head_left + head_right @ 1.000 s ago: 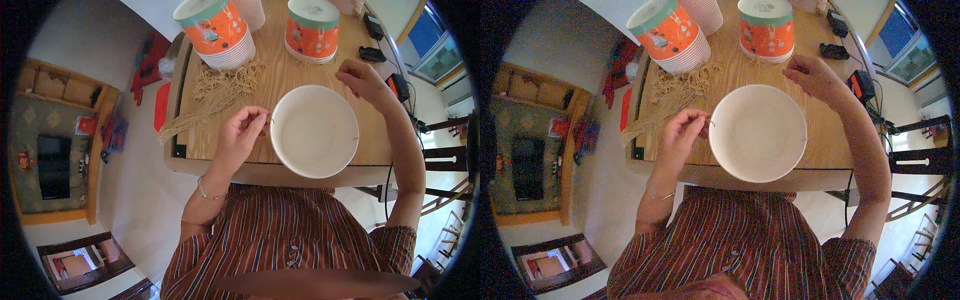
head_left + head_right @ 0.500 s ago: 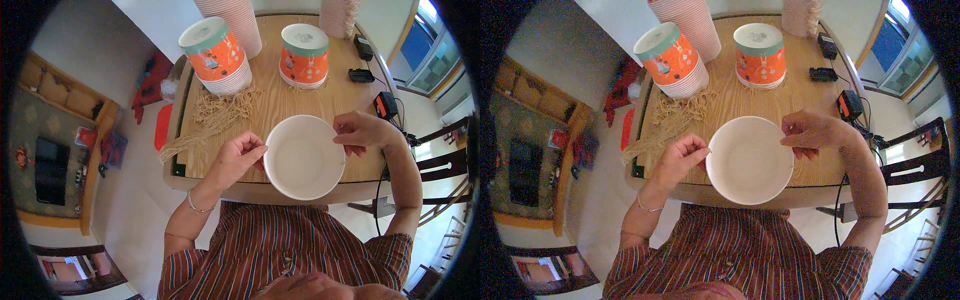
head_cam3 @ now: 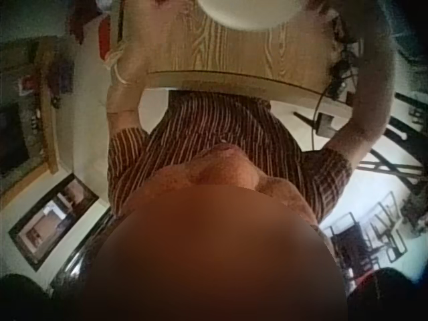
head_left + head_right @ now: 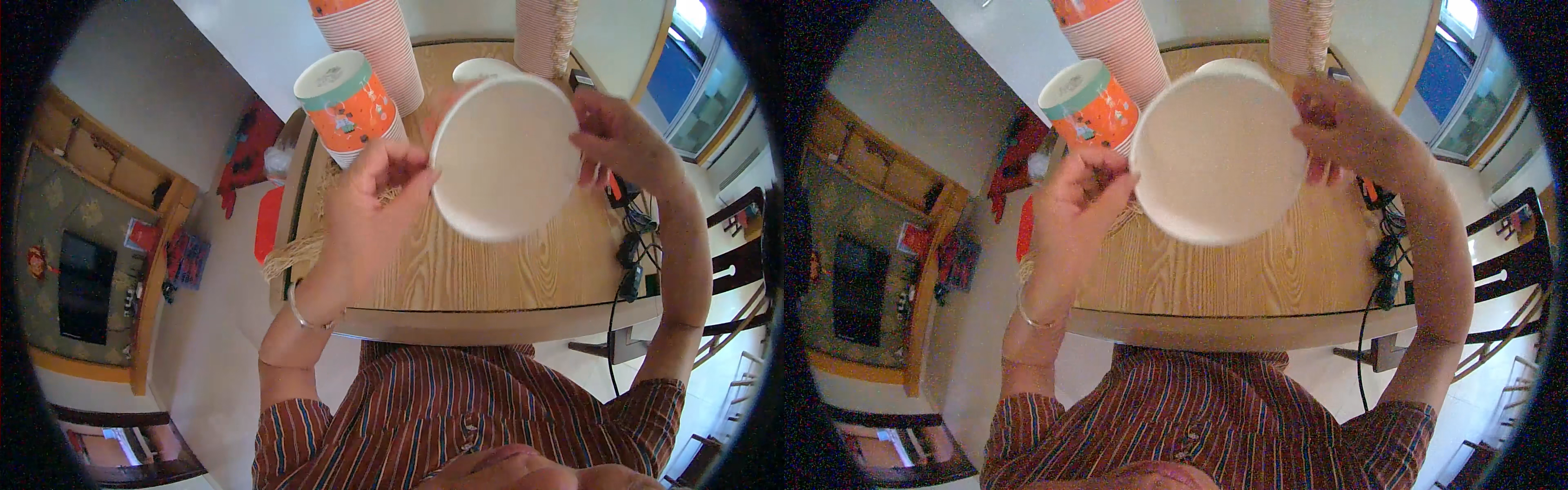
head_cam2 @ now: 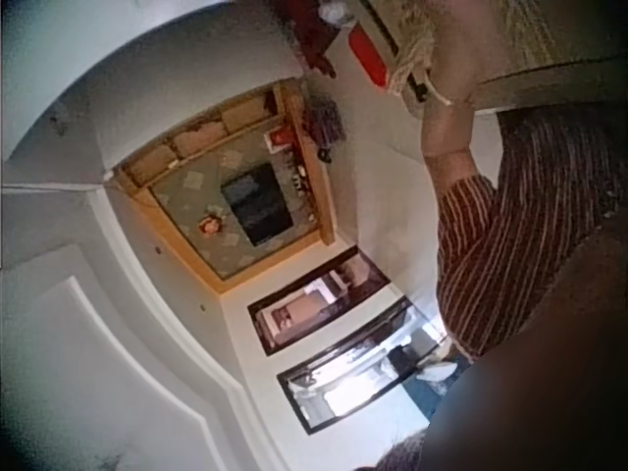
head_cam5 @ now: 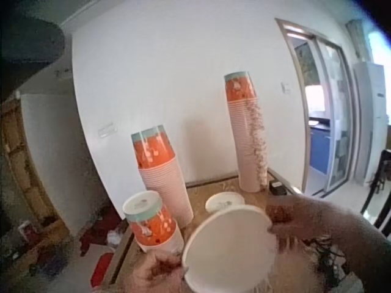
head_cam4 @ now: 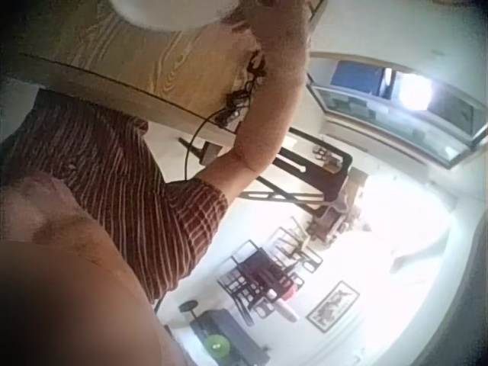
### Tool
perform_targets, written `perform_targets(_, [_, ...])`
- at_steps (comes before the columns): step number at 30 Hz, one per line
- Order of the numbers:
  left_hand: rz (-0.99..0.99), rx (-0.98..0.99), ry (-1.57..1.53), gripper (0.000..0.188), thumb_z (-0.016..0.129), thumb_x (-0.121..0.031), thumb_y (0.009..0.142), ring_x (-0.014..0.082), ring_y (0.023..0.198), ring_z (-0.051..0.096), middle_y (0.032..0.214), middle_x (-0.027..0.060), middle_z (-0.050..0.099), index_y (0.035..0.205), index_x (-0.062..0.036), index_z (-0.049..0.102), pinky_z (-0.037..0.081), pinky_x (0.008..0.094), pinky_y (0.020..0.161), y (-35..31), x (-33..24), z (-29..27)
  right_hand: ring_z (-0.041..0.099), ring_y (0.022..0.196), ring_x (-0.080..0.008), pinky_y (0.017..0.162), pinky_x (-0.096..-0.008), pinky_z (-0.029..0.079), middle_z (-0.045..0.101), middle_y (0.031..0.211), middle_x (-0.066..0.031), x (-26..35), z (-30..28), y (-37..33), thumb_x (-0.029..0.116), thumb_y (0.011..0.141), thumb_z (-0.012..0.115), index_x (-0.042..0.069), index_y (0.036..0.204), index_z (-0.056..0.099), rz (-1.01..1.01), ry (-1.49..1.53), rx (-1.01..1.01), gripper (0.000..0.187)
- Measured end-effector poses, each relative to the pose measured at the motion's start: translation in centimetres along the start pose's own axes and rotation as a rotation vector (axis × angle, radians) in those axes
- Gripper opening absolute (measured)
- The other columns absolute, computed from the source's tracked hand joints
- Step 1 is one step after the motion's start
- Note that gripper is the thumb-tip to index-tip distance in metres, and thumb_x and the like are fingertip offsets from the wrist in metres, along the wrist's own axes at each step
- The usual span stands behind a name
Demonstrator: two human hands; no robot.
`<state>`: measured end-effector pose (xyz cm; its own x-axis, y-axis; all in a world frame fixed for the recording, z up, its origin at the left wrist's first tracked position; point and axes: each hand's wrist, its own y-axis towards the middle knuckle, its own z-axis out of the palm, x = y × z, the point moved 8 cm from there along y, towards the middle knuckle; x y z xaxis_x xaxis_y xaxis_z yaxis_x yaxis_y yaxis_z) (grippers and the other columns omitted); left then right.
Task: Threading string through small paper bowls and stacking them onto decorative paper cups as part of a manual assembly process.
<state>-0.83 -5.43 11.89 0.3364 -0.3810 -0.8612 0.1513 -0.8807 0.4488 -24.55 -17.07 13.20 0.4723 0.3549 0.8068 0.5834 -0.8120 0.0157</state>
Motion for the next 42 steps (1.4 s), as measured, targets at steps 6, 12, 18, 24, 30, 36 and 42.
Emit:
perform_targets(6, [0.645,-0.185,0.304,0.016,0.068,0.001,0.082,0.0156,0.078,0.063,0.088,0.0077,0.061,0.095,-0.0007,0.057,0.051,0.0281,0.069,5.0,-4.7,1.3,0.067,0.075,-0.0112,0.063,-0.0251,0.056,0.059,0.087,-0.0036,1.0,-7.1,4.7,0.004,0.093,0.053,0.005,0.108,0.051,-0.332,-0.145,-0.374,0.014])
perform_targets(12, [1.094,-0.344,0.488,0.019,0.067,0.005,0.078,0.0264,0.077,0.06,0.083,0.0104,0.058,0.091,-0.0027,0.056,0.05,0.0341,0.065,10.3,-3.8,1.7,0.064,0.098,-0.0222,0.086,-0.0342,0.054,0.06,0.109,-0.0143,3.4,-8.3,9.7,0.001,0.085,0.064,0.001,0.118,0.047,-0.459,-0.044,-0.415,0.037])
perform_targets(18, [1.151,-0.326,0.663,0.021,0.067,0.002,0.074,0.0272,0.076,0.06,0.084,0.0086,0.059,0.089,-0.0067,0.056,0.051,0.0376,0.066,14.1,-0.4,3.1,0.059,0.109,-0.0227,0.097,-0.0365,0.048,0.06,0.114,-0.0146,-2.8,-8.8,15.3,0.006,0.092,0.056,-0.002,0.12,0.05,-0.244,0.55,-0.254,0.03])
perform_targets(24, [1.255,-0.222,0.795,0.017,0.066,-0.006,0.074,0.0247,0.081,0.06,0.088,0.0064,0.059,0.088,-0.0066,0.056,0.05,0.0368,0.07,15.1,2.0,6.7,0.052,0.121,-0.0178,0.104,-0.0331,0.043,0.052,0.133,-0.0089,-6.5,-9.6,19.0,0.017,0.099,0.047,0.006,0.138,0.045,-0.606,-0.082,-0.224,0.041])
perform_targets(30, [1.243,-0.095,0.856,0.017,0.066,-0.009,0.072,0.0244,0.083,0.059,0.095,0.0076,0.057,0.086,-0.0061,0.056,0.05,0.0366,0.072,15.4,4.8,8.6,0.05,0.124,-0.0192,0.107,-0.0336,0.04,0.047,0.141,-0.0075,-14.3,-8.5,23.6,0.016,0.098,0.048,0.005,0.14,0.043,-0.199,0.713,-0.059,0.044])
perform_targets(36, [1.244,0.022,0.84,0.018,0.066,-0.008,0.072,0.0242,0.084,0.058,0.094,0.0079,0.057,0.088,-0.0048,0.057,0.051,0.0371,0.074,13.3,7.2,10.0,0.048,0.126,-0.0184,0.109,-0.0333,0.037,0.049,0.14,-0.0074,-16.1,-6.2,23.6,0.015,0.098,0.048,0.006,0.142,0.041,-0.185,0.708,-0.029,0.045])
perform_targets(42, [1.194,0.096,0.833,0.021,0.067,-0.008,0.071,0.0231,0.084,0.058,0.094,0.0072,0.057,0.091,-0.0038,0.06,0.051,0.0361,0.075,12.3,7.7,10.4,0.052,0.122,-0.0177,0.106,-0.0329,0.041,0.052,0.136,-0.0072,-17.0,-4.3,23.1,0.013,0.098,0.049,0.006,0.139,0.045,0.001,0.713,-0.098,0.042])
